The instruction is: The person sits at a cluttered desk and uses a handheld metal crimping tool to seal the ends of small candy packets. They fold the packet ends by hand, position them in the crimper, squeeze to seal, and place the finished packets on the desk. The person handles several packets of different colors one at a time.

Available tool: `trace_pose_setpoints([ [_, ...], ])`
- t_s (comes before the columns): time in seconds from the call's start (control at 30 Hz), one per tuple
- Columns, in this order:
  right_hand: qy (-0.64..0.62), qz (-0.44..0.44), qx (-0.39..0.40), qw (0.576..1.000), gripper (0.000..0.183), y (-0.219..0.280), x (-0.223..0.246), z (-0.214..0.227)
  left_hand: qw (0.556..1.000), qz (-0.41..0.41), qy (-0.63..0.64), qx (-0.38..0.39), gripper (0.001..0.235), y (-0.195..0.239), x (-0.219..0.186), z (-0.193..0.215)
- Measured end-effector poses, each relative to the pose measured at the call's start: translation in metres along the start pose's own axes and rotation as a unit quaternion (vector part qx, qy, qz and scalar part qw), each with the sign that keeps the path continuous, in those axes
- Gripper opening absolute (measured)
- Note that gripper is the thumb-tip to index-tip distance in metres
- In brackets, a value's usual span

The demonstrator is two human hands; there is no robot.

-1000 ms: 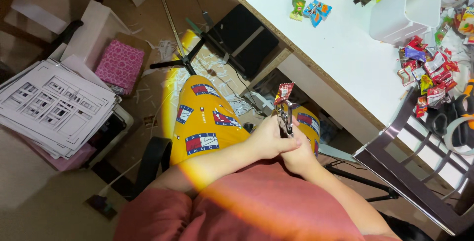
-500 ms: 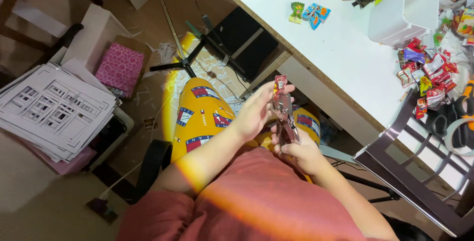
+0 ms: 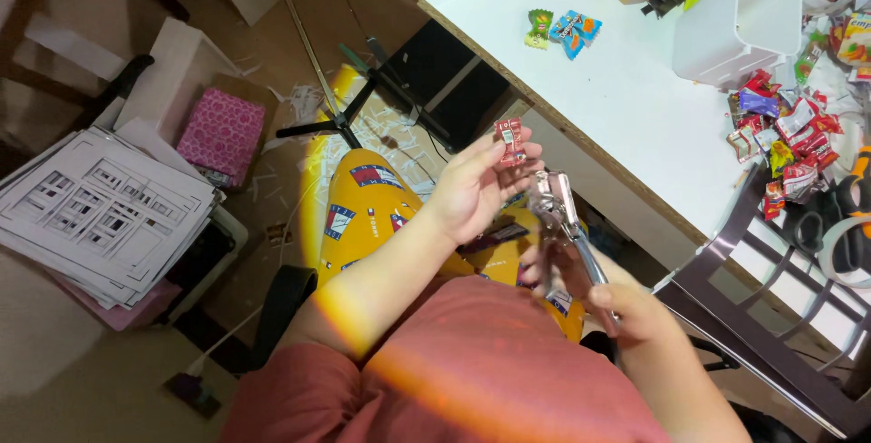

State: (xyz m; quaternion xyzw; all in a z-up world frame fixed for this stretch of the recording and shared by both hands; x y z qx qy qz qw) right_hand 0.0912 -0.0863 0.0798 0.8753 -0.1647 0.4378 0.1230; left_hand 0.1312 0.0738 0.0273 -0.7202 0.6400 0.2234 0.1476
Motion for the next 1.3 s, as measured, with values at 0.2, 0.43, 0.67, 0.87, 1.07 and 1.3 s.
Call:
trace_pose_setpoints([
  [0.2,0.633,-0.108,-0.287,0.711,0.114,0.009,0.109,0.044,0.827,-0.162,-0.537,-0.04,0.037,-0.017,-0.082,-0.051],
  [0.43,0.711,-0.089,-0.351,0.603,0.1,-0.014,0.158,0.067,0.575,-0.234,-0.783,-0.046,0.035,-0.1,-0.097,-0.083],
  [0.67,0.709,-0.108,-0.348,0.603,0.098,-0.029,0.162,0.092,0.508,-0.195,-0.836,-0.073,0.033,-0.158,-0.093,-0.067],
  [0.87,0.723,-0.088,-0.316,0.608,0.093,-0.04,0.162,0.102,0.541,-0.212,-0.812,-0.063,0.035,-0.162,-0.093,-0.056],
  [1.07,0.724,-0.091,-0.27,0.628,0.096,-0.049,0.16,0.113,0.583,-0.202,-0.784,-0.068,0.037,-0.172,-0.095,-0.045],
  [1.3,0.737,-0.047,-0.244,0.628,0.079,-0.055,0.17,0.12,0.614,-0.185,-0.763,-0.082,0.024,-0.174,-0.101,-0.049],
])
Point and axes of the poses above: each hand's wrist, its own y-axis away from the middle knuckle, its own z-axis out of the back of the hand, x = y × z, the point moved 9 cm from there along -y, towards the middle knuckle, and after that the axes turned 10 degrees about -y, right-handed, at the moved point
